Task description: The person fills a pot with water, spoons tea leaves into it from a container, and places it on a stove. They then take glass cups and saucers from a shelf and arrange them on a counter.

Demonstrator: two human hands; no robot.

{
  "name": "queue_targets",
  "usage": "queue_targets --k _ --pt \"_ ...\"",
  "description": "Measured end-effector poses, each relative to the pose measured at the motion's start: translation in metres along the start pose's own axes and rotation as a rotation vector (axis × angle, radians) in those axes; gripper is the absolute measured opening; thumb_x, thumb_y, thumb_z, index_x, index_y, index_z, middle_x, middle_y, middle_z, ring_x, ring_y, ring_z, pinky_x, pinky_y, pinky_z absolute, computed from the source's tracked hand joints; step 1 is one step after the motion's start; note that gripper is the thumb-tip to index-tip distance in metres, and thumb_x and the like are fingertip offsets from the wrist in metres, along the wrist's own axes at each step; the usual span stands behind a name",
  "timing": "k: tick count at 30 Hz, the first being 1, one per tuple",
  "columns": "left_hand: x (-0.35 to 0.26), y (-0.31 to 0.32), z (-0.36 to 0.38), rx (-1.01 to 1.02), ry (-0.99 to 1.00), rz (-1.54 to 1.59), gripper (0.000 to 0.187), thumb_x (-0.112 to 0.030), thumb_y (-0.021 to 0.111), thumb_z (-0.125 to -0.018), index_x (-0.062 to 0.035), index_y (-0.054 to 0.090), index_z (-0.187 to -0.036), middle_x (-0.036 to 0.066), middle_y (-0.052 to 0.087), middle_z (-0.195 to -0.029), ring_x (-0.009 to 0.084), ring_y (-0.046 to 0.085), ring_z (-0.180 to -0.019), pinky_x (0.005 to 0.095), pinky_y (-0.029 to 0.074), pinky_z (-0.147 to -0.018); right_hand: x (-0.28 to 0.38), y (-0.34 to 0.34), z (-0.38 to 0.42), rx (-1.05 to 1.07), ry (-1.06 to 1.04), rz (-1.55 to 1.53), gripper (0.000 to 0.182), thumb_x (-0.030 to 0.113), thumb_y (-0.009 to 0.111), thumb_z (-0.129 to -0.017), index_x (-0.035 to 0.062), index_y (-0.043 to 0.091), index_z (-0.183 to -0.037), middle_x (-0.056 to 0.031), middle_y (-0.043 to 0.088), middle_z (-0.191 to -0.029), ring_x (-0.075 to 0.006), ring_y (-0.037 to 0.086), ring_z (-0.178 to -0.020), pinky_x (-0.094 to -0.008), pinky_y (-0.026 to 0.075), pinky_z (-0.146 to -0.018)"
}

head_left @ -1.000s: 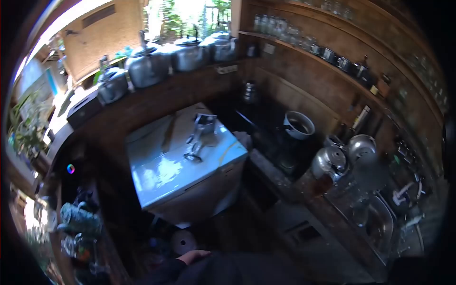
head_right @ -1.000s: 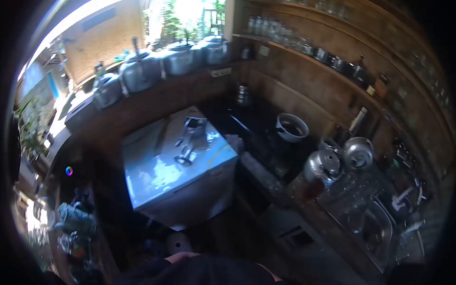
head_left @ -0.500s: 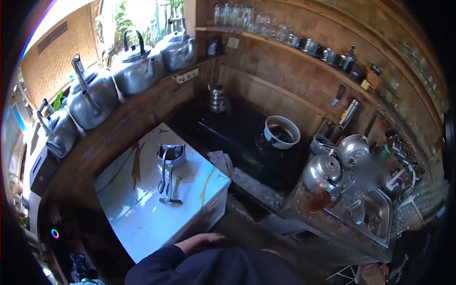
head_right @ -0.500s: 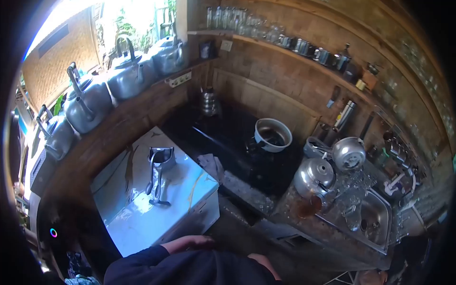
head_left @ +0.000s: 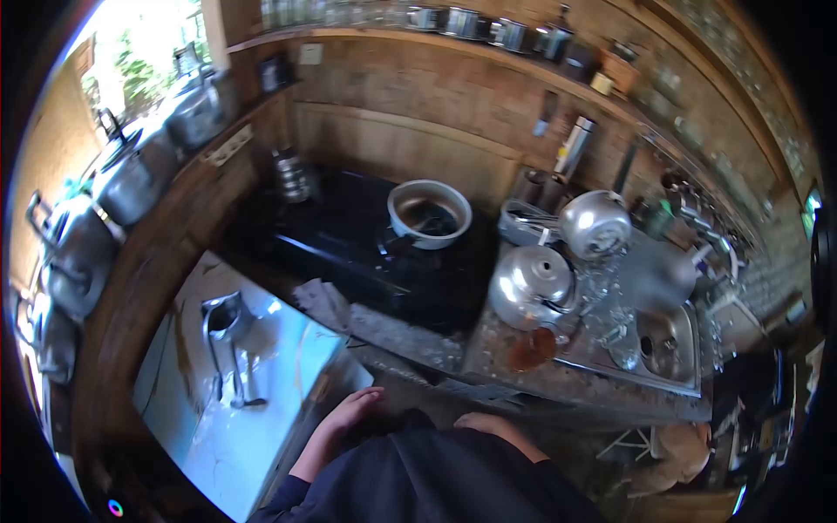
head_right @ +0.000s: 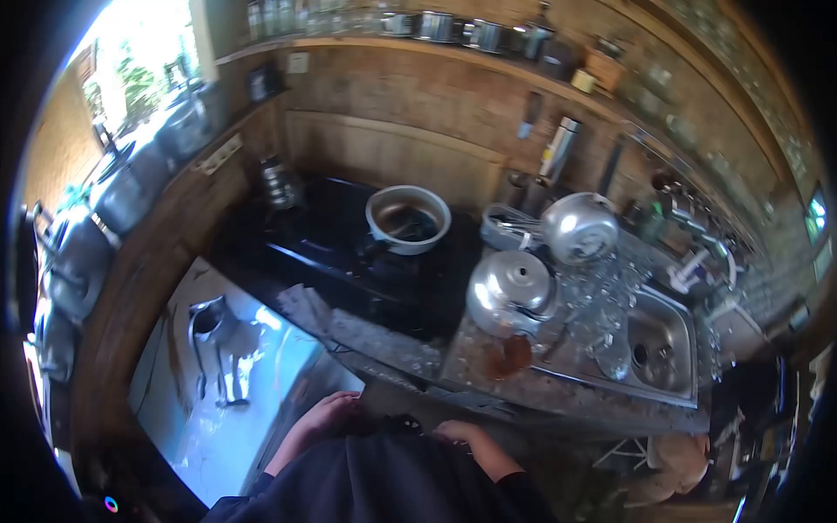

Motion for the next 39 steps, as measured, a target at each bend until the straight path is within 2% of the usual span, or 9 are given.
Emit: queue_targets --k 5,11,13,15,20,22,26,31,39 --pt "-0.048 0.046 -0.029 0.070 0.014 -0.105 0.038 -0.026 0.047 -0.091 -0.0059 0.046 -0.123 0.008 0.053 -0.116 0.0184 0.051 -0.104 0.0284 0.040 -0.088 0.019 -0.019 0.061 -0.199 0.013 -0.301 0.035 0.036 0.048 -0.087 0.0090 0.057 -0.107 -0.0047 0.060 -0.094 -0.0166 0.056 -0.079 -0.0314 0.046 -0.066" --pt "-0.080 0.097 -0.064 0.237 0.007 -0.245 0.042 -0.033 0.044 -0.092 -0.0069 0.044 -0.125 0.007 0.052 -0.120 0.0177 0.050 -0.107 0.0302 0.037 -0.092 0.059 -0.032 0.167 -0.272 -0.374 -0.250 0.038 0.038 0.051 -0.087 0.0052 0.058 -0.105 -0.0055 0.061 -0.095 -0.0155 0.057 -0.080 -0.0264 0.045 -0.071" --pt "-0.082 0.108 -0.067 0.272 0.008 -0.246 0.043 -0.034 0.043 -0.092 -0.0074 0.043 -0.126 0.007 0.051 -0.121 0.0179 0.050 -0.107 0.0309 0.036 -0.093 0.056 -0.038 0.201 -0.218 0.075 -0.435 0.035 0.035 0.053 -0.087 0.0034 0.058 -0.103 -0.0064 0.062 -0.093 -0.0150 0.059 -0.083 -0.0252 0.045 -0.073" --pt "-0.089 0.119 -0.065 0.298 0.018 -0.243 0.045 -0.036 0.042 -0.093 -0.0078 0.041 -0.127 0.007 0.050 -0.123 0.0182 0.050 -0.107 0.0316 0.035 -0.094 0.066 -0.056 0.245 -0.155 0.048 -0.506 0.033 0.032 0.052 -0.089 0.0020 0.059 -0.101 -0.0075 0.064 -0.090 -0.0152 0.060 -0.084 -0.0257 0.045 -0.078" --pt "-0.104 0.120 -0.052 0.314 0.085 -0.193 0.047 -0.037 0.041 -0.093 -0.0094 0.038 -0.130 0.007 0.050 -0.124 0.0188 0.049 -0.110 0.0321 0.034 -0.094 0.199 -0.176 0.417 -0.686 -0.550 -0.293 0.030 0.018 0.058 -0.085 0.0032 0.052 -0.111 -0.0072 0.064 -0.086 -0.0174 0.060 -0.084 -0.0308 0.045 -0.079" --pt "-0.107 0.111 -0.042 0.268 0.072 -0.196 0.049 -0.038 0.042 -0.091 -0.0080 0.037 -0.131 0.009 0.049 -0.125 0.0204 0.049 -0.111 0.0327 0.033 -0.095 0.236 -0.241 0.459 -0.917 -0.933 -0.279 0.047 0.013 0.058 -0.084 0.0038 0.040 -0.126 -0.0108 0.058 -0.106 -0.0179 0.058 -0.091 -0.0303 0.044 -0.078" --pt "-0.114 0.080 -0.031 0.170 0.077 -0.171 0.042 -0.032 0.040 -0.093 -0.0074 0.040 -0.128 0.007 0.051 -0.123 0.0180 0.050 -0.109 0.0288 0.034 -0.093 0.294 -0.380 0.477 -1.553 -0.754 -0.184 0.048 0.021 0.057 -0.086 0.0122 0.039 -0.129 -0.0071 0.054 -0.115 -0.0156 0.053 -0.100 -0.0266 0.040 -0.080" --pt "-0.125 0.046 -0.027 0.058 0.087 -0.120 0.040 -0.030 0.040 -0.094 -0.0068 0.042 -0.126 0.006 0.052 -0.121 0.0166 0.050 -0.108 0.0292 0.035 -0.093 0.273 -0.525 0.405 -1.939 -0.093 0.334 0.068 0.033 0.065 -0.076 0.0009 0.035 -0.128 -0.0264 0.049 -0.118 -0.0358 0.050 -0.109 -0.0397 0.041 -0.090" --pt "-0.143 0.034 -0.039 0.049 0.109 -0.025 0.037 -0.028 0.039 -0.094 -0.0084 0.044 -0.125 0.005 0.053 -0.119 0.0169 0.049 -0.109 0.0310 0.033 -0.095 0.258 -0.559 0.381 -1.892 0.011 0.247 0.059 0.025 0.062 -0.078 -0.0047 0.037 -0.122 -0.0285 0.057 -0.102 -0.0402 0.055 -0.098 -0.0423 0.043 -0.084"
Point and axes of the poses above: each hand's wrist, its own z-axis away from the middle knuckle, its own y-axis out of the palm, x = y × z, the point moved 6 cm from there along -z, towards the middle knuckle
